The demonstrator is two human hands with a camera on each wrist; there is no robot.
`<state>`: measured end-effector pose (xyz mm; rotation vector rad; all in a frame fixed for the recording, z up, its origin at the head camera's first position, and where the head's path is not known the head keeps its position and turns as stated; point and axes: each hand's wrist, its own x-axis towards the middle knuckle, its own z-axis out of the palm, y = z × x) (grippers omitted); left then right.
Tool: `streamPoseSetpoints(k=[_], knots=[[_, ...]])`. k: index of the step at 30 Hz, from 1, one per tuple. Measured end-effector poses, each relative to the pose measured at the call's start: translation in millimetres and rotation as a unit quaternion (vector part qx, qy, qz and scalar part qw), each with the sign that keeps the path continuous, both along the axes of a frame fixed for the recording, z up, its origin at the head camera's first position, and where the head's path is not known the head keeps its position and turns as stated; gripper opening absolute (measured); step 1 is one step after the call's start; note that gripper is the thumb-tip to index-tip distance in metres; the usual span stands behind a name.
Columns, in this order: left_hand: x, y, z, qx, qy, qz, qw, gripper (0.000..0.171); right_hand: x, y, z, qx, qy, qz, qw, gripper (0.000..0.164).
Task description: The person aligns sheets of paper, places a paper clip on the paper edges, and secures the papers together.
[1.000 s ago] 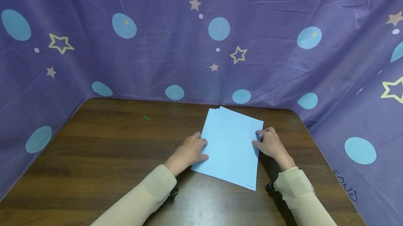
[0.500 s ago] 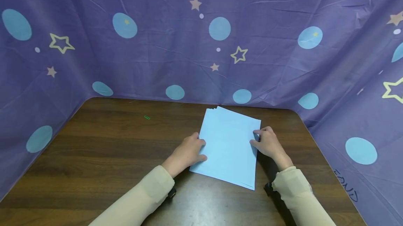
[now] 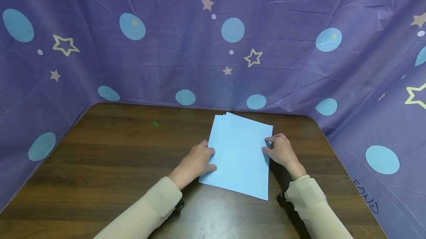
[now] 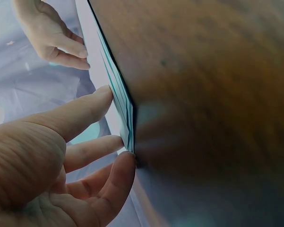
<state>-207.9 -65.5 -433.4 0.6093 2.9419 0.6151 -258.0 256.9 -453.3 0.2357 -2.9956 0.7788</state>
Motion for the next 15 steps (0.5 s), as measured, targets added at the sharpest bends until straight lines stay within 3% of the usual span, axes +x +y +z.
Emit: streamPoseSetpoints(k=[15], knots=[[3.6,-5.5,1.2,0.000,-0.008,0.011,0.9999,0.046,-1.1,-14.2,1.1,0.006,0.016,-0.006,1.000,0.037]])
